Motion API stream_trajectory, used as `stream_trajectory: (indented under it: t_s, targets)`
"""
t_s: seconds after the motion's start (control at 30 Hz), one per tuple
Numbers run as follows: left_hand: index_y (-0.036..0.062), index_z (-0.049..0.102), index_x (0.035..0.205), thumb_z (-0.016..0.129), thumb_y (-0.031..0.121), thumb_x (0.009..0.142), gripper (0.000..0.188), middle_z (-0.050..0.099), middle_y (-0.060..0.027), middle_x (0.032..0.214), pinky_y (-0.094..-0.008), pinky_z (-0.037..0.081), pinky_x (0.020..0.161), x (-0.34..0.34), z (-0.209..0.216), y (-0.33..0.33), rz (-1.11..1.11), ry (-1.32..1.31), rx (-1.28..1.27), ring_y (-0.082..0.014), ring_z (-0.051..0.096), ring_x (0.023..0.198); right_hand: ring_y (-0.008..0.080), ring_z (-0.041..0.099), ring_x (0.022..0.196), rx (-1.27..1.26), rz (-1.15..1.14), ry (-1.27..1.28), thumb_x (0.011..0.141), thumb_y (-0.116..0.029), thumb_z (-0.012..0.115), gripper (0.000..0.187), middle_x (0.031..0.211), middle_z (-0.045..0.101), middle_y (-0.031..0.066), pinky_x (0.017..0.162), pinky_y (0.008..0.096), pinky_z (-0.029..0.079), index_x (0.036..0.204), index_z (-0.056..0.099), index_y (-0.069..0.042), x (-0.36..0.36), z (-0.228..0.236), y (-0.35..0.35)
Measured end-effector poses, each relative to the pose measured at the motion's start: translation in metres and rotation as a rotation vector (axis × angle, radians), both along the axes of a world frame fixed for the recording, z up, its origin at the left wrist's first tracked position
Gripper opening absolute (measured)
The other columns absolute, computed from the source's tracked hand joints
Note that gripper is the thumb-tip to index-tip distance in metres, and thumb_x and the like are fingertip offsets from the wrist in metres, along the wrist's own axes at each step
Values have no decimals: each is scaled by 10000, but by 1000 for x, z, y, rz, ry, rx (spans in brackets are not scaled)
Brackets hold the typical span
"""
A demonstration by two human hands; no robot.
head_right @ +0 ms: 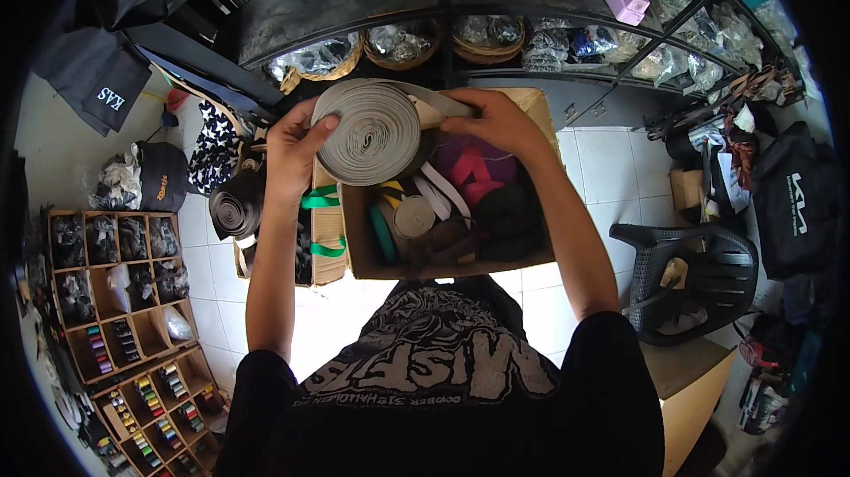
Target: The person picks up rolls of ribbon from a cardboard box, unrolls a short section of each roll by hand to check it, and then places the rolls onto shelves in a storage room.
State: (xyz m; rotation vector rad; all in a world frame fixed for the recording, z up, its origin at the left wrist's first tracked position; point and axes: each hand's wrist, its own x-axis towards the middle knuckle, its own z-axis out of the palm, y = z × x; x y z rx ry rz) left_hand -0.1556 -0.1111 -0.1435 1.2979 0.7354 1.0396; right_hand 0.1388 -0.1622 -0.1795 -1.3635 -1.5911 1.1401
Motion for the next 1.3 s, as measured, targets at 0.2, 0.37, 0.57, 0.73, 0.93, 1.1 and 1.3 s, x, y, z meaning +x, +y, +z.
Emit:
stream_trajectory:
  t_s: [0.2,0.37,0.57,0.73,0.93,1.1,1.3]
  targets:
    - [-51,610,1117,693,25,827,311,668,-62,966,-231,472,780,6,66,-21,-127,302,257,-84,596,860,296,480,1251,316,100,-571,712,-240,783,830,1349,501,160,1043,383,365,1416,369,-89,1,85,-19]
    - [-52,614,1104,719,31,804,328,671,-53,927,-219,472,725,11,113,-38,-222,398,424,-58,580,826,294,579,1125,635,254,-250,710,-238,786,738,1222,589,161,928,363,450,1362,462,-116,-50,151,-22]
    - [-51,633,1052,742,15,761,318,667,-58,888,-210,459,654,1,135,-45,-161,574,564,-51,564,764,250,658,830,734,253,-376,761,-226,745,497,967,670,123,713,344,506,1227,606,-121,-43,167,-31]
    - [-66,626,1044,750,4,747,329,664,-64,891,-215,462,698,-5,136,-51,-152,580,602,-64,571,799,310,657,854,693,260,-446,779,-276,717,439,981,675,120,729,363,520,1193,628,-160,-42,180,-38]
    - [-38,658,1003,763,72,737,306,694,-80,842,-228,496,682,-10,130,-51,-110,428,567,-77,612,740,296,658,860,733,333,-450,781,-221,720,390,1011,675,109,739,370,521,1159,650,-154,-34,179,-34]
    - [-39,657,1011,755,43,736,303,690,-74,848,-230,493,685,-16,132,-50,-108,482,578,-74,604,743,233,624,737,821,291,-459,815,-168,693,334,895,629,78,678,324,500,1148,673,-169,-27,186,-35]
    - [-40,657,1015,760,28,726,314,689,-75,834,-229,493,675,-16,127,-53,-11,344,513,-66,601,738,171,543,667,980,386,-573,798,-58,676,347,861,530,44,588,289,438,1130,693,-157,-21,212,-31]
